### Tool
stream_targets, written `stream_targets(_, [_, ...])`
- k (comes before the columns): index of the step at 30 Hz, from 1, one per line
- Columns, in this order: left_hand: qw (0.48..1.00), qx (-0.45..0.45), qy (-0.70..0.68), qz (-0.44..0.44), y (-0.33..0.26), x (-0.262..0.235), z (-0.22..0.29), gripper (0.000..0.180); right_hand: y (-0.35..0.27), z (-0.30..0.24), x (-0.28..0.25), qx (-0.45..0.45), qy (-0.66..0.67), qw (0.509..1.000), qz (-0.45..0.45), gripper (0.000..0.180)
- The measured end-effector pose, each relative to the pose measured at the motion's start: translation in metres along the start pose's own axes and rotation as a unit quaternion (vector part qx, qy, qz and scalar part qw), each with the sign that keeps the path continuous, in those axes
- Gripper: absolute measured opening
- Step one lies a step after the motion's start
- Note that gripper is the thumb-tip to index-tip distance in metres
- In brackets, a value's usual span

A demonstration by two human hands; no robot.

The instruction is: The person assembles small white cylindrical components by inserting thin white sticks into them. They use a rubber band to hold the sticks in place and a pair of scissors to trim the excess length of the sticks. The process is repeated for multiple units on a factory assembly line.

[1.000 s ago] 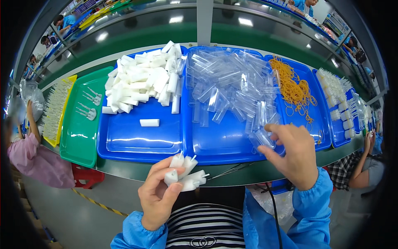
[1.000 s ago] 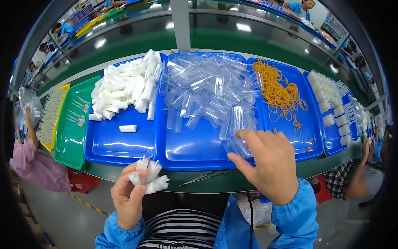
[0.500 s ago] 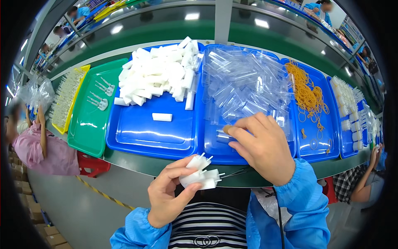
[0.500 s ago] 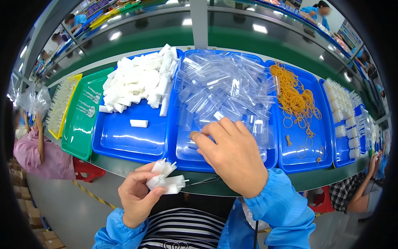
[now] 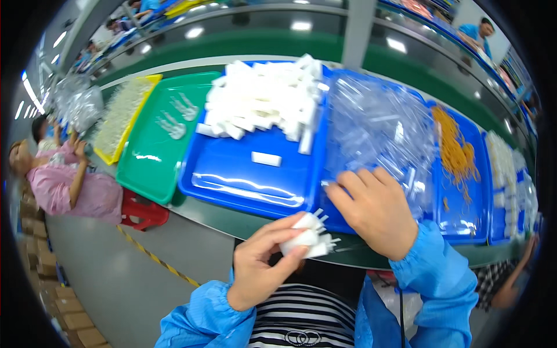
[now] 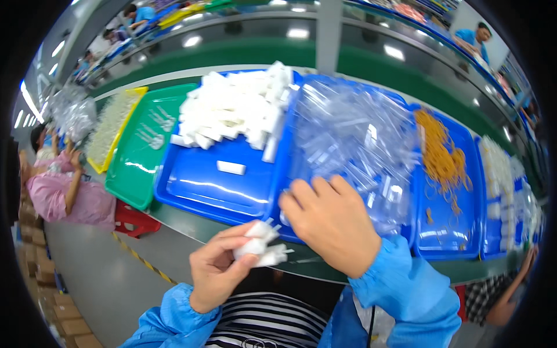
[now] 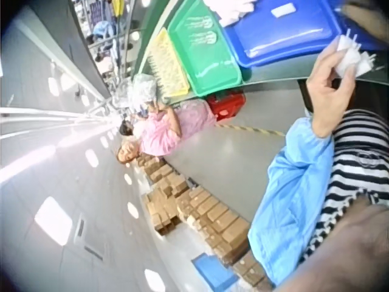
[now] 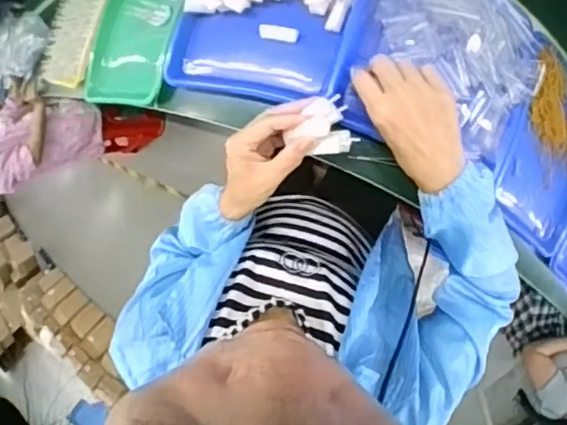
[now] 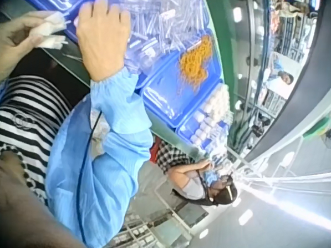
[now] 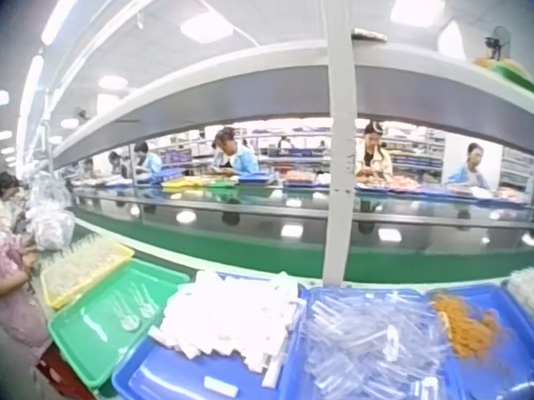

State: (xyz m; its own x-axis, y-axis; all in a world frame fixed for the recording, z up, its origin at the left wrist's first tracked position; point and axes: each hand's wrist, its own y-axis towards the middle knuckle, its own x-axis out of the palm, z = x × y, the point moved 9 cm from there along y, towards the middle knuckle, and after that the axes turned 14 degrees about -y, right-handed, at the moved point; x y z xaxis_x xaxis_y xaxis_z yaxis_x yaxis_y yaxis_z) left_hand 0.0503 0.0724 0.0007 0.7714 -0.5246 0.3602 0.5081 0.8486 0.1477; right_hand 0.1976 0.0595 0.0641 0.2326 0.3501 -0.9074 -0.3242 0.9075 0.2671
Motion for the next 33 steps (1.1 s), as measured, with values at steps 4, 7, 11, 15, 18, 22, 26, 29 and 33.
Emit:
stream_targets(4, [0.994, 0.017, 0.106, -0.027, 0.0, -0.001, 0.014, 0.028, 0.012, -0.005, -0.005, -0.013, -0.028, 1.0, 0.002, 0.023])
stream_targets(7, [0.998, 0.001, 0.058, -0.022, 0.003, 0.003, 0.017, 0.027, 0.007, -0.007, -0.007, -0.029, -0.026, 0.999, -0.016, 0.034])
stream_targets(11, [0.996, 0.009, 0.082, -0.013, -0.002, -0.01, 0.015, 0.027, 0.005, -0.008, -0.003, -0.001, 0.049, 0.998, -0.025, 0.032])
stream_targets(15, [0.999, 0.048, 0.008, -0.01, -0.003, -0.009, 0.011, 0.029, 0.002, 0.001, 0.007, 0.024, 0.056, 0.994, -0.09, 0.044])
stream_targets(18, [0.999, 0.037, 0.033, -0.006, -0.004, -0.01, 0.018, 0.027, 0.004, 0.0, 0.011, 0.032, 0.035, 0.988, -0.149, 0.056])
stream_targets(22, [0.996, 0.061, 0.063, -0.006, 0.004, -0.013, 0.03, 0.023, 0.007, 0.022, -0.014, 0.122, 0.209, 0.97, 0.002, 0.04])
stream_targets(26, [0.992, 0.083, 0.085, 0.038, -0.009, -0.026, 0.035, 0.028, 0.004, 0.022, -0.002, 0.319, 0.615, 0.721, 0.014, 0.052])
stream_targets(29, [0.997, 0.045, 0.057, 0.022, -0.008, -0.018, 0.022, 0.027, -0.013, 0.007, 0.004, 0.368, 0.708, 0.597, 0.09, 0.05])
stream_targets(33, [0.994, 0.069, 0.079, 0.014, -0.005, -0.01, 0.027, 0.026, -0.029, -0.001, -0.005, 0.334, 0.667, 0.646, 0.163, 0.049])
